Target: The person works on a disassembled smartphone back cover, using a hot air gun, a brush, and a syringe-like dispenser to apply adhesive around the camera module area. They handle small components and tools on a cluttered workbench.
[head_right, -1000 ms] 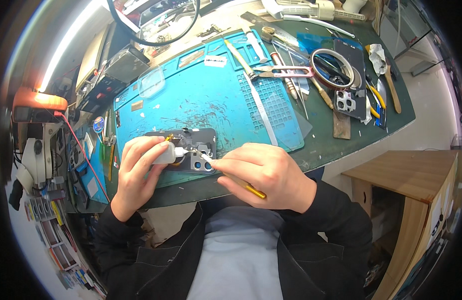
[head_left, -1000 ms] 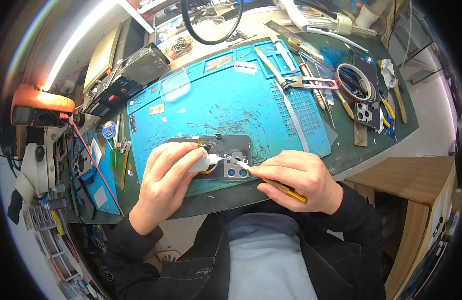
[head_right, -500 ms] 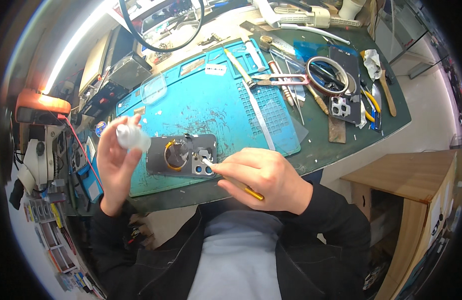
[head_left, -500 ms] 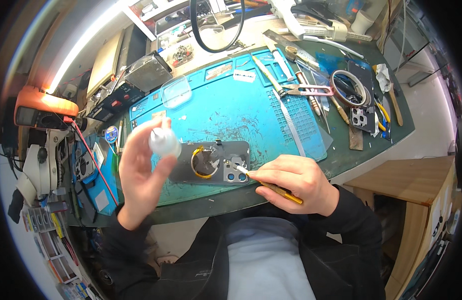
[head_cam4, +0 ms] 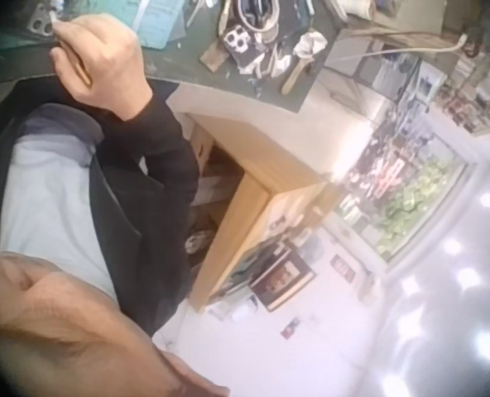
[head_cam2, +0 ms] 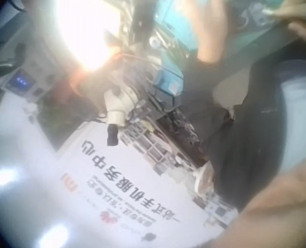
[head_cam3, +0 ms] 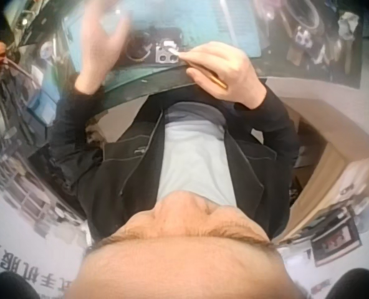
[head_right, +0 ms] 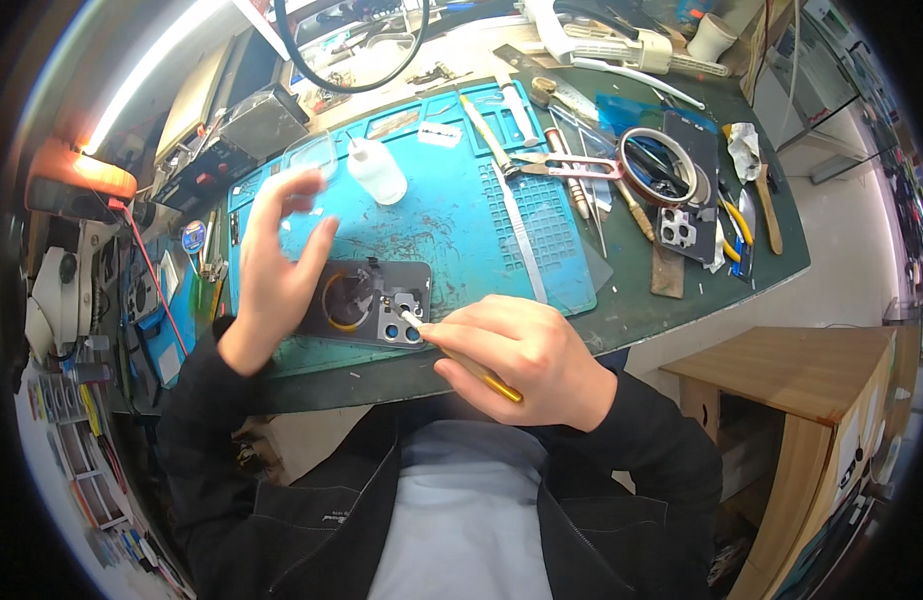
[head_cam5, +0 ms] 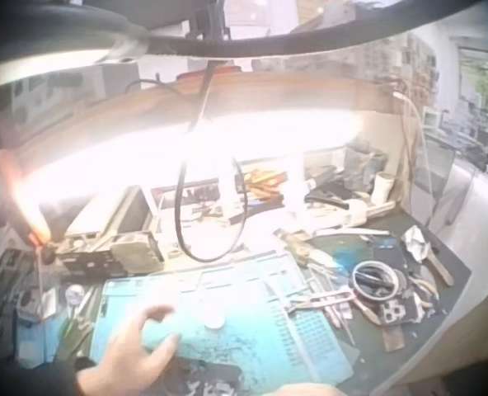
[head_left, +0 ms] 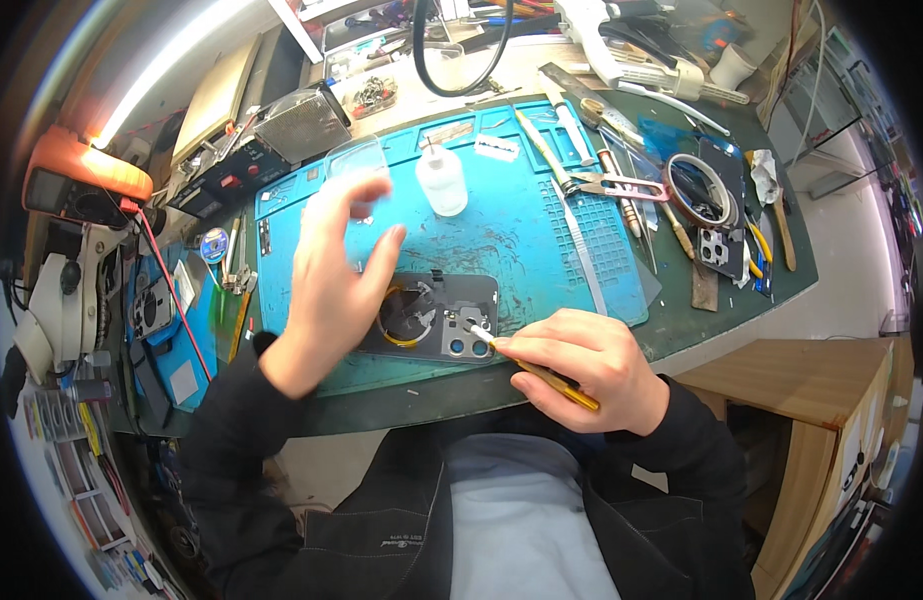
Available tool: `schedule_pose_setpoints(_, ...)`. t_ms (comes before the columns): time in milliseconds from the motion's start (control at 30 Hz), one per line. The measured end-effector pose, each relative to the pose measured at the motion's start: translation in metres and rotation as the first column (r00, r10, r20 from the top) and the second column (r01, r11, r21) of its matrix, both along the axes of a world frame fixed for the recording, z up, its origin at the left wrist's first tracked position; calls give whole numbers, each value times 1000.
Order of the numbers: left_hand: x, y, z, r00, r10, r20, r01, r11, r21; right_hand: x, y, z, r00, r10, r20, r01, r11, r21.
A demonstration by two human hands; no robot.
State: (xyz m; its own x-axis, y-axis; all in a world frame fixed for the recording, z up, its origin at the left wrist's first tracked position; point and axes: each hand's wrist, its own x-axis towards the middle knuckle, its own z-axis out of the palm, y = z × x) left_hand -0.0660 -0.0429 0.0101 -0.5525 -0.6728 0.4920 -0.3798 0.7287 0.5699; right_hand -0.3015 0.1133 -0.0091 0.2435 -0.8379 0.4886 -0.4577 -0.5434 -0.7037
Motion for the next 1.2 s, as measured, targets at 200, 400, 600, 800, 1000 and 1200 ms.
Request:
schedule_pose_setpoints(200, 33, 54, 1, 931, -198, 306, 244, 962, -122, 0, -1, 3, 1000, 10, -26, -9, 1000, 27)
schedule_pose_setpoints(400, 39, 54, -6, 889, -219, 402, 303, 940, -156, 0, -2, 4, 999, 29, -42, -27, 999, 37)
schedule_pose_setpoints(600, 37, 52, -6, 893, -203, 403, 309, 926, -218, 0, -3, 3, 998, 41, -54, -39, 999, 28)
schedule_pose_setpoints(800, 40, 53, -8, 892, -233, 387, 308, 940, -144, 1, -3, 2, 988, 39, -149, -44, 999, -30)
schedule_pose_setpoints(1000, 40, 52, -10, 898, -228, 376, 308, 936, -168, 4, -1, -1, 974, 1, -225, -31, 991, -129)
schedule_pose_setpoints(1200, 40, 52, -10, 901, -228, 368, 306, 937, -168, 7, -3, -3, 968, -27, -251, -21, 983, -185)
